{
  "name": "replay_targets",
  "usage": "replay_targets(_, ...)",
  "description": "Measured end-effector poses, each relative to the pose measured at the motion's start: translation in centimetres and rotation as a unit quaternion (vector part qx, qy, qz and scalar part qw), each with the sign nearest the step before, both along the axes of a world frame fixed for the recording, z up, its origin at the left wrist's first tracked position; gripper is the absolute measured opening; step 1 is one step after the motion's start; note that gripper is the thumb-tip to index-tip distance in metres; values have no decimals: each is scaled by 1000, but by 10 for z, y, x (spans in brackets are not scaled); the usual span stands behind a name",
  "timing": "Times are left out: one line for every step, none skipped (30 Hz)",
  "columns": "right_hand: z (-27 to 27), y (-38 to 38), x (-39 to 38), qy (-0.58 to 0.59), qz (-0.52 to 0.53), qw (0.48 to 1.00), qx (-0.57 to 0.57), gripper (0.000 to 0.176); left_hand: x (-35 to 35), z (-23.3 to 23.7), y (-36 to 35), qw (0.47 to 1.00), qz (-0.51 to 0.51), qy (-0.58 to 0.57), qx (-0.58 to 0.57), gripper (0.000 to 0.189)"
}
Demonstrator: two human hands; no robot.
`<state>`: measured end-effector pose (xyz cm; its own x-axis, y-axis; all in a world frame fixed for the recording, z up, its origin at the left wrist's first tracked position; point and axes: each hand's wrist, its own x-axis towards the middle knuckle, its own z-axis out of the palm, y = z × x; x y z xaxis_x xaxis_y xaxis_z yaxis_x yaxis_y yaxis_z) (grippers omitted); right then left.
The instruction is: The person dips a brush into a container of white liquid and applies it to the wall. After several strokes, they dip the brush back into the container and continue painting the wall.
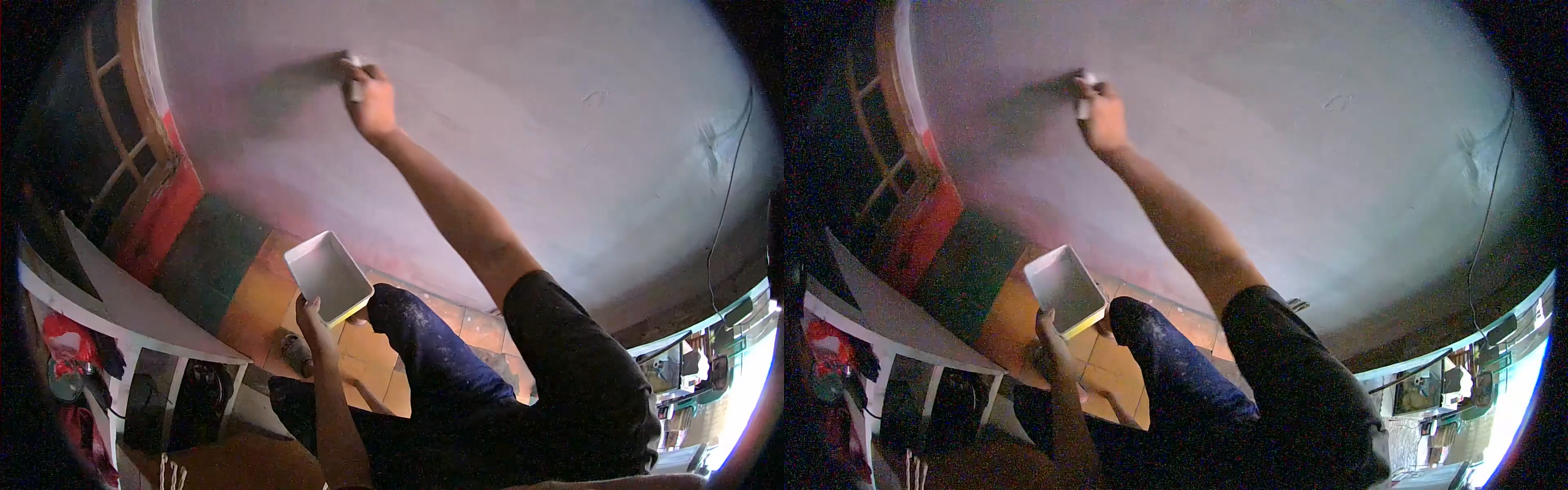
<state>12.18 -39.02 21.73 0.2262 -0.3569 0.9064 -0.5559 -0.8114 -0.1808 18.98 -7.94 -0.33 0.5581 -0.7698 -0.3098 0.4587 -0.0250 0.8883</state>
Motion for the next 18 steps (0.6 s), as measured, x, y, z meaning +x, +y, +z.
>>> replay_targets(2,12,-30,-9,22,1000,-5,41,-2,-2,2,1000,9,-12,-9,44)
replay_targets(5,27,-63,-20,46,999,-11,41,-2,-3,1,999,19,-26,-19,45)
replay_targets(7,46,-96,-10,6,999,-43,41,-1,-4,0,999,17,-27,-23,45)
replay_targets(5,57,-131,-28,-45,998,-34,40,-1,-6,0,999,10,-14,-41,45)
replay_targets(4,71,-169,-31,-105,993,-42,38,-1,-9,2,998,3,0,-58,46)
replay_targets(9,97,-200,-56,-169,984,-24,35,1,-18,2,998,-1,0,-58,46)
replay_targets(1,104,-246,-24,-169,980,-101,37,3,-28,0,998,-1,-8,-57,46)
replay_targets(1,121,-277,-42,-216,969,-113,34,3,-33,-1,998,0,-16,-60,46)
replay_targets(1,139,-303,-61,-250,960,-108,33,0,-30,0,998,-3,-16,-64,46)
replay_targets(1,155,-325,-80,-282,951,-102,31,-3,-26,2,996,0,3,-92,46)
replay_targets(2,166,-341,-126,-315,938,-75,31,-4,-24,2,992,4,22,-121,46)
replay_targets(3,174,-352,-171,-346,921,-48,30,-4,-23,2,992,4,22,-123,46)
replay_targets(7,182,-355,-167,-409,896,-47,31,-4,-24,2,994,-3,21,-109,47)
replay_targets(9,180,-352,-167,-408,896,-49,31,-3,-26,1,995,-9,19,-94,47)
replay_targets(11,174,-347,-168,-358,916,-69,31,-3,-28,0,995,-8,19,-94,47)
replay_targets(12,167,-337,-168,-307,933,-87,32,0,-33,-2,995,-17,6,-99,47)
replay_targets(15,155,-321,-120,-290,944,-105,35,1,-34,-3,994,-27,-7,-102,48)
replay_targets(19,139,-302,-71,-296,935,-184,28,2,-36,-4,995,-24,-6,-101,48)
